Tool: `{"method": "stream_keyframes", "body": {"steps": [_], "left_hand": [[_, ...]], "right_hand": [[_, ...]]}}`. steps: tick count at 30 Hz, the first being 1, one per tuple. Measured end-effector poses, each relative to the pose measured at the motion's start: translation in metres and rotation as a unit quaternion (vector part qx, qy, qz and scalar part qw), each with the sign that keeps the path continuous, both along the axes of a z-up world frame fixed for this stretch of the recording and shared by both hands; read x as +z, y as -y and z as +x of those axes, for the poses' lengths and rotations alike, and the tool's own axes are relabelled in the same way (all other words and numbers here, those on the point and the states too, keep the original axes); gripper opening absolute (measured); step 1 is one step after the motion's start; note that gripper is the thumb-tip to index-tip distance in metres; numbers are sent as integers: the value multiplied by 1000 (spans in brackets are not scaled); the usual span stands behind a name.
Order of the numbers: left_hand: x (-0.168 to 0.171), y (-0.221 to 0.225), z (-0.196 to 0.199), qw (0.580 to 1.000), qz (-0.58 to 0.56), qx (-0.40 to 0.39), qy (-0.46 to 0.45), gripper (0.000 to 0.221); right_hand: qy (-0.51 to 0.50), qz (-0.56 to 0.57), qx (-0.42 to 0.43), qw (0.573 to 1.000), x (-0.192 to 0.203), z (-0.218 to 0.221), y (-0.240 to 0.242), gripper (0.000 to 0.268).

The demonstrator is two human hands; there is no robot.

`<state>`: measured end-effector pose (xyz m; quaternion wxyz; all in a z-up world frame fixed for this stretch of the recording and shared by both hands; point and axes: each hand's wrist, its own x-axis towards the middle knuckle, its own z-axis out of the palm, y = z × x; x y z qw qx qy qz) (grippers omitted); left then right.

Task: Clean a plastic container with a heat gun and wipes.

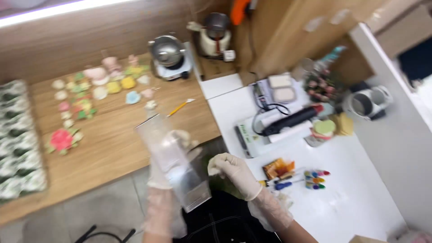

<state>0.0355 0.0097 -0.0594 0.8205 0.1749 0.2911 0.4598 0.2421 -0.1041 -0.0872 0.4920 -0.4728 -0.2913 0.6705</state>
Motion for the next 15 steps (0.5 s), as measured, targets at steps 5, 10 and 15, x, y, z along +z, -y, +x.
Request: {"method": "stream_keyframes", "body": {"steps": [5, 10, 15], "left_hand": [[-21, 6, -12, 997, -61, -34, -45, 35], [-34, 4, -3, 990, -137, -44, -12, 65], [-43, -2, 10, 988, -122, -87, 33, 95]], "right_hand": [[-4, -52, -72, 996, 28, 45, 20, 33], [312, 73, -151, 935, 12, 128, 47, 40], [823, 49, -11, 566, 76, 143, 2, 72]]}}
